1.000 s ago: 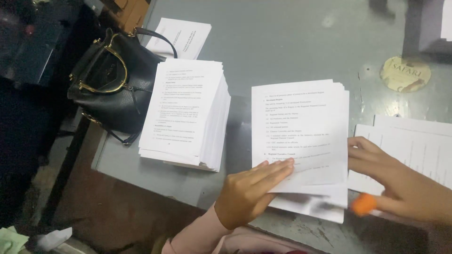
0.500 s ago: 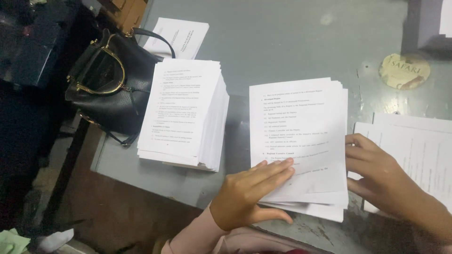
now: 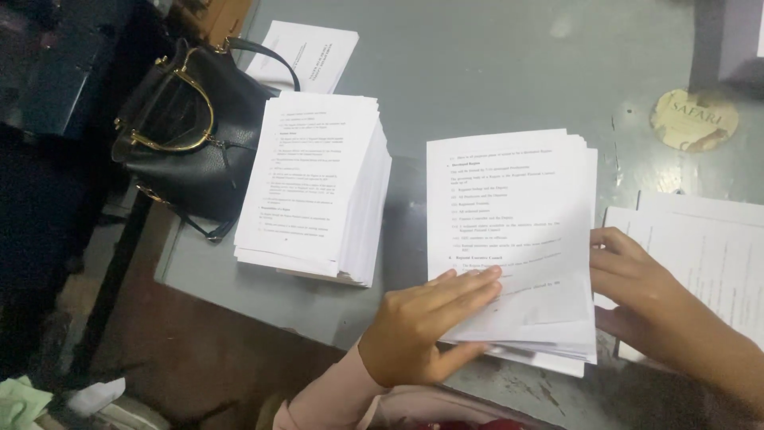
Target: Counting and inspecting stacks of printed paper on a work table using a rubber finger tip.
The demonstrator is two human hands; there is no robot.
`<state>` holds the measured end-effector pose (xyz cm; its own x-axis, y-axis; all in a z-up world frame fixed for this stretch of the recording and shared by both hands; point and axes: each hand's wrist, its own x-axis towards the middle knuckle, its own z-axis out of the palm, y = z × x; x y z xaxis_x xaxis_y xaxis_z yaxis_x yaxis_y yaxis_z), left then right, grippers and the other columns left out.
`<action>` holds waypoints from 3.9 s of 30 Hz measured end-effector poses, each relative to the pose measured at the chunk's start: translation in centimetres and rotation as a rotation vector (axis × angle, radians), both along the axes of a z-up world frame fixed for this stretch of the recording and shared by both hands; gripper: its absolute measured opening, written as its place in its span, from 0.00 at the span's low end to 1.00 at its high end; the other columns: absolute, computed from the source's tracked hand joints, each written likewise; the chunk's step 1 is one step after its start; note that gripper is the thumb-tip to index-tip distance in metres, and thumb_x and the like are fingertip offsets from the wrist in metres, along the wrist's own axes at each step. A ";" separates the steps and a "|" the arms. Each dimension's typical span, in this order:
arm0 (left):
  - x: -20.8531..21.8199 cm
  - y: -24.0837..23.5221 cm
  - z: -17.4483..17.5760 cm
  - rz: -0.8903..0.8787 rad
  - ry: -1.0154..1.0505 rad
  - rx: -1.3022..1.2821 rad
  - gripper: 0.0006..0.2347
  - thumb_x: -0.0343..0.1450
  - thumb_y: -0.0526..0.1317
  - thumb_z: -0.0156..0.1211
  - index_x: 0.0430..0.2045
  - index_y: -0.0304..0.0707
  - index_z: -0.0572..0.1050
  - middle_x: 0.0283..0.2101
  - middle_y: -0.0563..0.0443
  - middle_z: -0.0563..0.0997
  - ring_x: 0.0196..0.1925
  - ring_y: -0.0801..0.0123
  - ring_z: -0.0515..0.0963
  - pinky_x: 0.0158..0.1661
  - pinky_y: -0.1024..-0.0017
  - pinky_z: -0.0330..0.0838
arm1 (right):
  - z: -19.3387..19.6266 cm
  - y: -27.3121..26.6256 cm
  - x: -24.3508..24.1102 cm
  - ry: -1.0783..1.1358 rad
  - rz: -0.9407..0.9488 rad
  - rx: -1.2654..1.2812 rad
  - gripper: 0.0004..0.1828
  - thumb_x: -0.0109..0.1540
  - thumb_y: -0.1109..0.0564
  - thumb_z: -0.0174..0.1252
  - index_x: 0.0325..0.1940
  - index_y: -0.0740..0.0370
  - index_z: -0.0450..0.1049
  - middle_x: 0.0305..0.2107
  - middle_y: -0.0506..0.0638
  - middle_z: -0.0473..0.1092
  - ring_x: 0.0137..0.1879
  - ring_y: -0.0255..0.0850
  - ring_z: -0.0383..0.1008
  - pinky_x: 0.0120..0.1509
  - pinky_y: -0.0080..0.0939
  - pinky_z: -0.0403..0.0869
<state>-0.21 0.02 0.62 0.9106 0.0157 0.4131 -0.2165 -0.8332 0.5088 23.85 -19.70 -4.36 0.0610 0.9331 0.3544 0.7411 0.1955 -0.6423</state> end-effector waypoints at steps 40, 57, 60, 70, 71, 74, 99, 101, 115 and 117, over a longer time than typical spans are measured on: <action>-0.3 -3.6 -1.6 0.080 -0.116 -0.025 0.20 0.72 0.20 0.57 0.59 0.29 0.71 0.61 0.34 0.78 0.62 0.48 0.82 0.64 0.52 0.76 | -3.7 -7.0 -3.5 0.703 -0.320 -0.521 0.34 0.45 0.50 0.78 0.56 0.54 0.85 0.44 0.45 0.95 0.48 0.37 0.98 0.59 0.38 0.90; -4.3 -9.6 0.6 -0.202 0.013 -0.994 0.52 0.68 0.38 0.72 0.71 0.39 0.24 0.74 0.31 0.59 0.70 0.45 0.73 0.66 0.45 0.69 | -19.7 -41.0 8.8 0.789 -0.117 -0.198 0.40 0.60 0.43 0.73 0.68 0.67 0.68 0.64 0.62 0.68 0.70 0.53 0.69 0.72 0.56 0.64; -3.7 -11.2 0.4 0.003 0.389 -0.908 0.21 0.68 0.40 0.64 0.58 0.50 0.74 0.63 0.57 0.80 0.69 0.70 0.75 0.66 0.70 0.59 | -19.6 -41.1 4.9 0.835 -0.062 -0.167 0.41 0.63 0.41 0.72 0.70 0.69 0.65 0.68 0.65 0.64 0.74 0.56 0.64 0.75 0.59 0.60; 1.7 -16.4 -7.4 -0.366 -0.146 -0.757 0.11 0.74 0.23 0.54 0.45 0.37 0.78 0.50 0.46 0.83 0.55 0.55 0.84 0.61 0.59 0.78 | -8.1 -26.0 -10.7 0.672 -1.182 -0.039 0.20 0.46 0.71 0.74 0.42 0.64 0.85 0.42 0.55 0.83 0.49 0.43 0.82 0.59 0.39 0.76; 1.6 -16.6 -7.4 -0.266 -0.089 -0.810 0.17 0.66 0.21 0.51 0.44 0.37 0.79 0.49 0.46 0.84 0.54 0.57 0.84 0.60 0.62 0.77 | -9.0 -26.1 -10.5 0.705 -1.160 0.048 0.17 0.46 0.67 0.74 0.39 0.65 0.83 0.40 0.57 0.83 0.47 0.44 0.82 0.59 0.40 0.75; 1.4 -17.6 -8.3 -0.123 -0.055 -0.871 0.19 0.62 0.19 0.48 0.39 0.37 0.80 0.44 0.46 0.86 0.51 0.58 0.85 0.58 0.65 0.76 | -9.6 -25.9 -10.5 0.784 -1.159 0.137 0.15 0.47 0.66 0.73 0.37 0.67 0.80 0.37 0.59 0.82 0.46 0.46 0.81 0.59 0.41 0.74; 1.5 -18.1 -10.1 -0.203 -0.312 -0.884 0.13 0.67 0.22 0.37 0.37 0.36 0.69 0.41 0.38 0.82 0.45 0.49 0.82 0.50 0.55 0.73 | -12.3 -26.6 -10.6 0.649 -0.891 0.032 0.14 0.63 0.55 0.58 0.42 0.64 0.87 0.43 0.56 0.85 0.52 0.46 0.84 0.67 0.44 0.74; 1.6 -17.8 -10.3 -0.208 -0.319 -0.840 0.08 0.73 0.27 0.39 0.38 0.36 0.68 0.41 0.38 0.82 0.45 0.49 0.82 0.52 0.54 0.73 | -13.3 -26.6 -10.6 0.709 -0.939 0.013 0.13 0.61 0.57 0.60 0.42 0.66 0.86 0.42 0.57 0.85 0.51 0.46 0.83 0.65 0.43 0.75; 1.7 -17.2 -12.5 -0.273 -0.175 -0.841 0.01 0.79 0.32 0.46 0.42 0.36 0.66 0.46 0.37 0.78 0.49 0.48 0.79 0.51 0.56 0.76 | -14.1 -27.1 -9.7 0.615 -0.934 0.003 0.14 0.61 0.55 0.59 0.41 0.64 0.87 0.43 0.56 0.85 0.52 0.48 0.85 0.66 0.45 0.75; 2.0 -17.1 -15.1 -0.147 -0.041 -0.853 0.14 0.67 0.22 0.43 0.43 0.37 0.68 0.49 0.39 0.79 0.55 0.47 0.79 0.58 0.53 0.73 | -18.7 -28.5 -8.6 0.620 -1.173 -0.194 0.16 0.59 0.56 0.65 0.49 0.63 0.85 0.43 0.53 0.83 0.50 0.43 0.79 0.61 0.41 0.73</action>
